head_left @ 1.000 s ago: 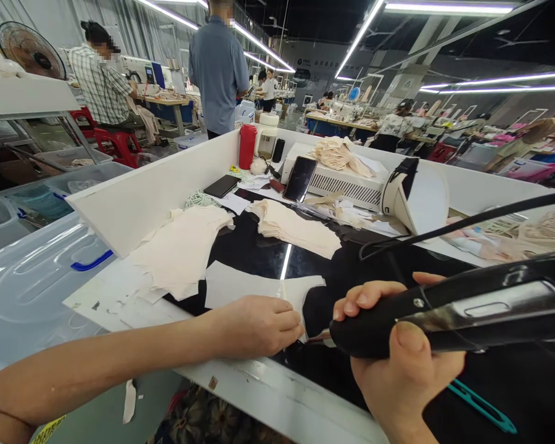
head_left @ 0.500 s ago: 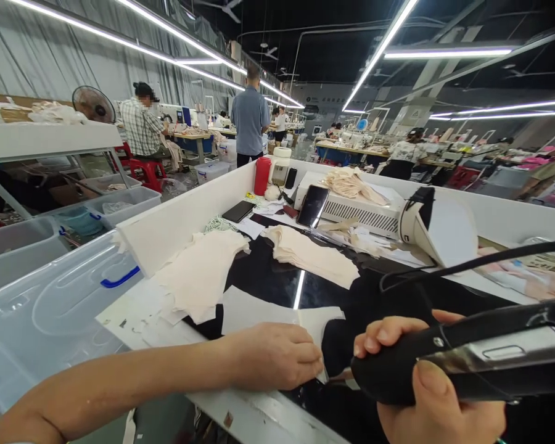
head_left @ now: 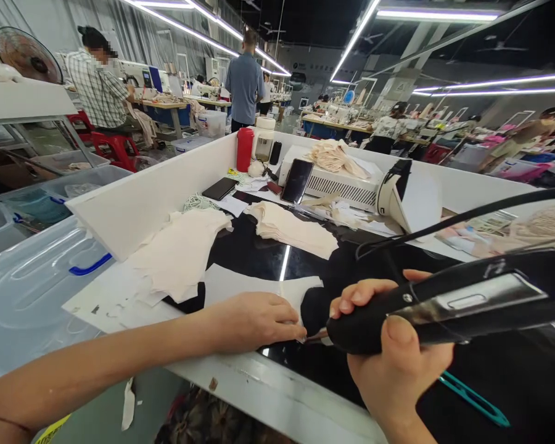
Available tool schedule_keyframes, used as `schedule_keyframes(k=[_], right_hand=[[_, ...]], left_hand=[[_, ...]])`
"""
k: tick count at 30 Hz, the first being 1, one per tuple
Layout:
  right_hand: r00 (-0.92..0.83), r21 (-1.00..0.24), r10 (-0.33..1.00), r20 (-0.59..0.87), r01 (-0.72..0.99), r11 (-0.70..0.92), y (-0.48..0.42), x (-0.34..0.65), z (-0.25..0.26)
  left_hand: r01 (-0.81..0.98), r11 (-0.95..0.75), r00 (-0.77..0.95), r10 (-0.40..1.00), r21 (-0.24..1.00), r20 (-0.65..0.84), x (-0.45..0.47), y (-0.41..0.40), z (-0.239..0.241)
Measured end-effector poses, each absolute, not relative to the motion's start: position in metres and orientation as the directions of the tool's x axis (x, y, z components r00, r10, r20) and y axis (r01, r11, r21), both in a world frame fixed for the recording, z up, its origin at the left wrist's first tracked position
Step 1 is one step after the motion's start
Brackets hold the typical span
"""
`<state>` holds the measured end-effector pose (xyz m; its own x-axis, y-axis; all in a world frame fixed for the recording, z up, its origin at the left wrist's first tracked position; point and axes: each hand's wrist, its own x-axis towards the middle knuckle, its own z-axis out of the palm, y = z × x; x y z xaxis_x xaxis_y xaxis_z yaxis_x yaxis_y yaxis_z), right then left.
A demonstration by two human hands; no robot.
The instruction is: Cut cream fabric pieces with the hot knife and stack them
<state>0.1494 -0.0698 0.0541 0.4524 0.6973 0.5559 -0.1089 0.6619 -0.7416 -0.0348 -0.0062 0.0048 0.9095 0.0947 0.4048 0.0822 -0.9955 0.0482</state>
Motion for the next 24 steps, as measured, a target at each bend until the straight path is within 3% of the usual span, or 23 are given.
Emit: schedule_keyframes(k=[9,24], right_hand=[[0.454,-0.741,0.702,0.548,-0.127,0.66,-0.07,0.15,0.055],[0.522,-0.751,0.681,0.514,-0.11,0.651,-0.065,0.151,0.066]], left_hand=[[0.113,-0.993,0.91,0.115,0.029,0.398,-0.035,-0.007,0.004],[0.104,-0.986,0.885,0.153,0.133,0.44,-0.036,-0.009,0.0]])
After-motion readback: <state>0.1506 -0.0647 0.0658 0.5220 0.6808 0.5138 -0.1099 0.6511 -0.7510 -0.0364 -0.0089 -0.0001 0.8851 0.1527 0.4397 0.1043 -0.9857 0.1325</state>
